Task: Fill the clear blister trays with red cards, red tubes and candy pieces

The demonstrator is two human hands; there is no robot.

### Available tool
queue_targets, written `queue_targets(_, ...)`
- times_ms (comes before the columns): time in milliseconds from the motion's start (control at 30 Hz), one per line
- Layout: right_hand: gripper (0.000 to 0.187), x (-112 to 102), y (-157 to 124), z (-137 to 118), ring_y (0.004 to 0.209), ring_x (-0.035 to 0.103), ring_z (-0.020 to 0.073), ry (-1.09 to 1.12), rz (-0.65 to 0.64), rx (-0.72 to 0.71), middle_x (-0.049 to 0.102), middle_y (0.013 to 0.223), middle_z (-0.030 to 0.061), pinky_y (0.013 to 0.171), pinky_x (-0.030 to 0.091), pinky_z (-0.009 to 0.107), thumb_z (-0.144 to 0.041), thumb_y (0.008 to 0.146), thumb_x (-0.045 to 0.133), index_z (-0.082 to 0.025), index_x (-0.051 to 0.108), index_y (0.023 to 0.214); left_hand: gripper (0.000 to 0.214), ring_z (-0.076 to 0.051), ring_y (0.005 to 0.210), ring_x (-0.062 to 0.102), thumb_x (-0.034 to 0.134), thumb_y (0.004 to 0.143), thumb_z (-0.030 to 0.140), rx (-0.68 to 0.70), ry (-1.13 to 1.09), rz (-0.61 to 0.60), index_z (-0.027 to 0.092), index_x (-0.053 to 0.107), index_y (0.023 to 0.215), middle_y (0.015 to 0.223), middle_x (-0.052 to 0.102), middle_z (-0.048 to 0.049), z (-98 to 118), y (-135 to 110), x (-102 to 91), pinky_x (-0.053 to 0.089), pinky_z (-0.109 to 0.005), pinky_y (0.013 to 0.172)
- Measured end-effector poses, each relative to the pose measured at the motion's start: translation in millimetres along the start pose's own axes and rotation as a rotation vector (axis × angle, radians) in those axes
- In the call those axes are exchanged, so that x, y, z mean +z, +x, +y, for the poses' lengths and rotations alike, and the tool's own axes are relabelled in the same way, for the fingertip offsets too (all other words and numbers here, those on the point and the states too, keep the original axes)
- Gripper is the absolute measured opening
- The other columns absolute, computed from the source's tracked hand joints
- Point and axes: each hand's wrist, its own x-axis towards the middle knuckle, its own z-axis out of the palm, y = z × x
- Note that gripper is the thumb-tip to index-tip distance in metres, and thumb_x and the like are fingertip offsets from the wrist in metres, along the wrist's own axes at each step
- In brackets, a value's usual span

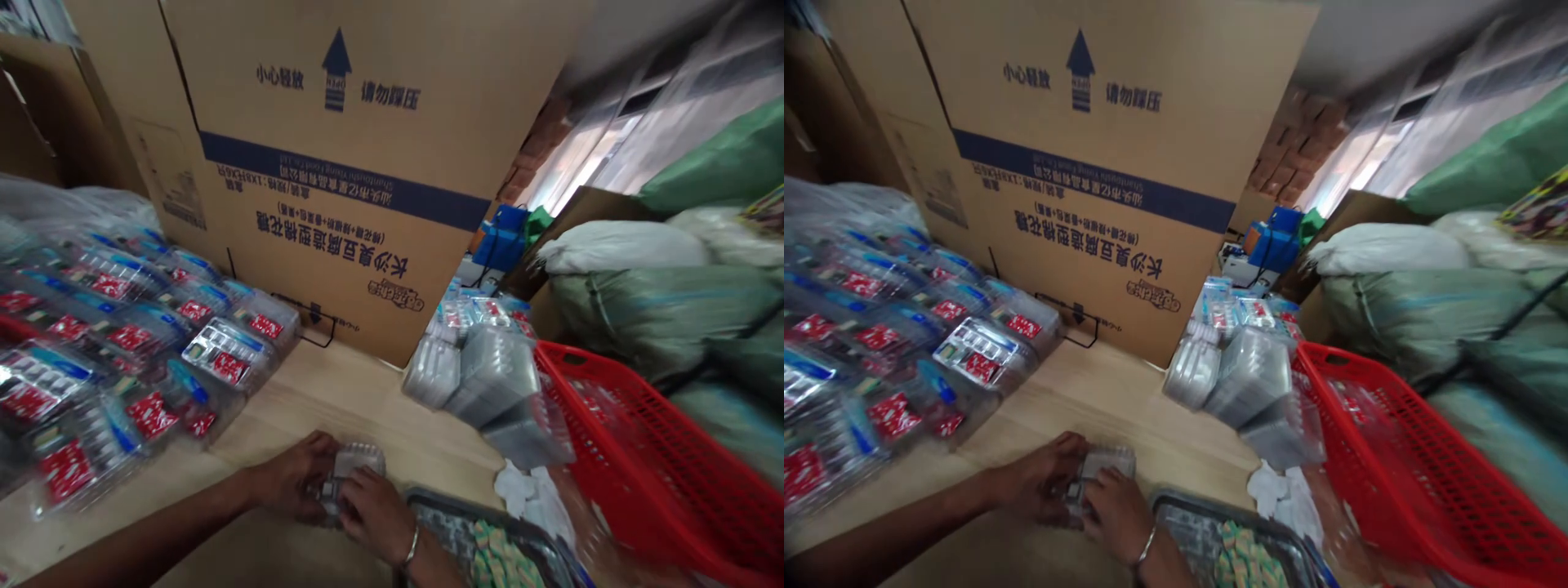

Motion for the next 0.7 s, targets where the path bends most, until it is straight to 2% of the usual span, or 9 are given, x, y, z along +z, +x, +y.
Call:
queue_targets(67, 0.008, 10.7, -5.8, -13.0, 0.077, 0.060, 0.0199, -0.174, 0.093, -0.034, 0.064, 0.082, 0.0046, 0.063, 0.048, 0.029, -0.021, 0.080, 0.064, -0.017, 0.059, 0.084, 0.049, -0.033, 0.119, 0.046, 0.071, 0.056, 0.030, -0.003, 0.059, -0.096, 0.021, 0.061, 0.103, 0.122, 0.057, -0.0116, 2.5, -3.3, 6.6, 0.029, -0.048, 0.106)
queue_targets(133, 0.004, 23.0, -10.4, -21.8, 0.073, 0.060, 0.0204, -0.258, 0.163, -0.047, 0.063, 0.079, 0.0053, 0.061, 0.048, 0.030, -0.018, 0.082, 0.061, -0.017, 0.057, 0.082, 0.066, -0.040, 0.131, 0.030, 0.068, 0.056, 0.025, -0.079, 0.120, -0.140, 0.020, 0.051, 0.119, 0.134, 0.047, -0.0155, 5.6, -7.2, 13.2, 0.021, -0.060, 0.107)
queue_targets(233, 0.006, 28.5, -11.6, -26.0, 0.070, 0.060, 0.0189, -0.243, 0.214, -0.016, 0.061, 0.076, 0.0040, 0.058, 0.048, 0.029, -0.014, 0.084, 0.057, -0.018, 0.054, 0.079, 0.065, -0.042, 0.137, 0.018, 0.067, 0.057, 0.026, -0.175, 0.170, -0.163, 0.019, 0.049, 0.119, 0.141, 0.040, -0.0161, 12.0, -11.5, 19.0, 0.016, -0.065, 0.106)
queue_targets(333, 0.009, 10.3, -7.6, -27.8, 0.072, 0.059, 0.0181, -0.164, 0.238, 0.042, 0.060, 0.079, 0.0030, 0.058, 0.047, 0.028, -0.012, 0.084, 0.052, -0.019, 0.053, 0.079, 0.058, -0.040, 0.135, 0.026, 0.066, 0.062, 0.027, -0.208, 0.167, -0.126, 0.019, 0.051, 0.117, 0.142, 0.040, -0.0162, 19.7, -16.9, 21.3, 0.018, -0.063, 0.107)
queue_targets(467, 0.012, -36.0, -6.2, -30.5, 0.076, 0.056, 0.0166, -0.012, 0.337, 0.073, 0.058, 0.081, 0.0024, 0.065, 0.046, 0.027, -0.011, 0.088, 0.045, -0.020, 0.053, 0.085, 0.028, -0.027, 0.115, 0.053, 0.057, 0.076, 0.022, -0.173, 0.012, 0.095, 0.021, 0.059, 0.103, 0.118, 0.061, -0.0108, 25.9, -28.6, 14.7, 0.036, -0.046, 0.102)
queue_targets(533, 0.015, -54.2, -9.2, -27.0, 0.079, 0.055, 0.0169, 0.028, 0.509, 0.074, 0.058, 0.083, 0.0035, 0.071, 0.046, 0.030, -0.012, 0.090, 0.041, -0.020, 0.054, 0.089, 0.014, -0.021, 0.095, 0.061, 0.055, 0.081, 0.025, -0.191, -0.108, 0.302, 0.020, 0.060, 0.093, 0.100, 0.066, -0.0083, 21.6, -28.4, 3.4, 0.046, -0.034, 0.087)
queue_targets(600, 0.013, -60.2, -13.0, -20.8, 0.083, 0.054, 0.0181, 0.075, 0.626, 0.114, 0.058, 0.087, 0.0050, 0.079, 0.044, 0.034, -0.016, 0.091, 0.042, -0.019, 0.055, 0.091, 0.018, -0.017, 0.080, 0.060, 0.056, 0.082, 0.032, -0.274, -0.206, 0.535, 0.020, 0.058, 0.095, 0.084, 0.063, -0.0041, 8.1, -17.8, -12.0, 0.048, -0.028, 0.074)
queue_targets(667, 0.006, -53.0, -14.8, -14.1, 0.084, 0.055, 0.0180, 0.148, 0.498, 0.138, 0.060, 0.086, 0.0035, 0.078, 0.043, 0.033, -0.024, 0.087, 0.054, -0.019, 0.057, 0.087, 0.034, -0.014, 0.069, 0.056, 0.056, 0.081, 0.037, -0.368, -0.308, 0.627, 0.019, 0.052, 0.109, 0.075, 0.057, 0.0007, -14.8, 4.5, -27.8, 0.047, -0.027, 0.067)
queue_targets(700, 0.009, -46.0, -14.4, -11.0, 0.082, 0.056, 0.0174, 0.177, 0.362, 0.138, 0.062, 0.083, 0.0018, 0.074, 0.044, 0.030, -0.028, 0.082, 0.062, -0.020, 0.058, 0.083, 0.041, -0.013, 0.065, 0.054, 0.055, 0.080, 0.038, -0.404, -0.365, 0.584, 0.018, 0.048, 0.115, 0.071, 0.053, 0.0025, -28.6, 19.2, -35.0, 0.046, -0.026, 0.063)
